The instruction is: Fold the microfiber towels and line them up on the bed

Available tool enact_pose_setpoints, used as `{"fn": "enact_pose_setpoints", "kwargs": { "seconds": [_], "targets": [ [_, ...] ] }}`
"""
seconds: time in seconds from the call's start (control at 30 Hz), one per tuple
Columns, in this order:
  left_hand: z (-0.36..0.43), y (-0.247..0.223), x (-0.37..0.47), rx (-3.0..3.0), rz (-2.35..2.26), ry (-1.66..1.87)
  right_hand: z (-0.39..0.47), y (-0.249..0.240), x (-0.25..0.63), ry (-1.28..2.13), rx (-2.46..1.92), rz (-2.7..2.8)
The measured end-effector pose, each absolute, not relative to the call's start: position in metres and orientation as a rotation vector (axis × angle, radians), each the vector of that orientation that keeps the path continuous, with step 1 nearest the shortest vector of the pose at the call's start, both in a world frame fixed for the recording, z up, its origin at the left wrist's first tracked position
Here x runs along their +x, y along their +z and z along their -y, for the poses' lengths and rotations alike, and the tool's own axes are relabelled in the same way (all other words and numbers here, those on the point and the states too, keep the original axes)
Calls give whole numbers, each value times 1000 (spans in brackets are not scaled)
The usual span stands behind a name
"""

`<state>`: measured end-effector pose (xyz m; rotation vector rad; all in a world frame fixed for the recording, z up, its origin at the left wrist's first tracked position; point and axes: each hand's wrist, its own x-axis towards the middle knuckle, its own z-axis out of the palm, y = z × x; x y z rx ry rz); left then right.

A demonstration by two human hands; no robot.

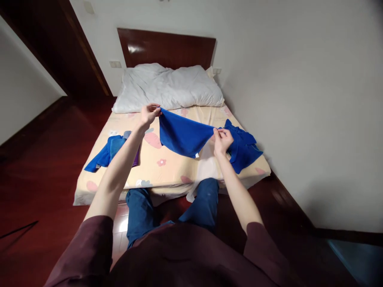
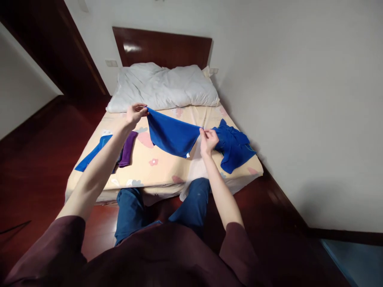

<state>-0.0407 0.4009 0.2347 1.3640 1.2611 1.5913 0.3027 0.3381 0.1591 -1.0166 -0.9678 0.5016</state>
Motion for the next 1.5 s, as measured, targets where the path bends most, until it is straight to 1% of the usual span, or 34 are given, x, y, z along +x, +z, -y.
{"fn": "enact_pose_setpoints", "kwargs": {
  "seconds": [0.13, 0.27, 0.53, 0.67, 0.8, 0.97, 1.13, 1.3, 1.5],
  "targets": [
    [-376, 268, -64, 1503, -1324, 1680, -375, 212, 303, 475, -920, 1039],
    [-354, 288, -73, 1573, -1379, 1742, -388, 240, 301, 491, -824, 1111],
    [-338, 294, -81, 1524, -1381, 1791, -375, 259, 306, 619, -884, 1141],
    [-335, 295, -83, 1513, -1368, 1840, -366, 268, 303, 613, -889, 1159],
    [-336, 296, -87, 1472, -1434, 1817, -361, 276, 298, 570, -899, 1177],
    [-340, 291, -96, 1382, -1487, 1706, -356, 278, 297, 569, -896, 1185],
    [-327, 284, -105, 1304, -1457, 1546, -342, 271, 304, 655, -937, 1236],
    [-280, 274, -106, 1264, -1344, 1364, -300, 251, 320, 886, -1065, 1239],
    [-217, 253, -107, 1181, -1317, 1180, -241, 233, 342, 1167, -1178, 1203]
  ]
}}
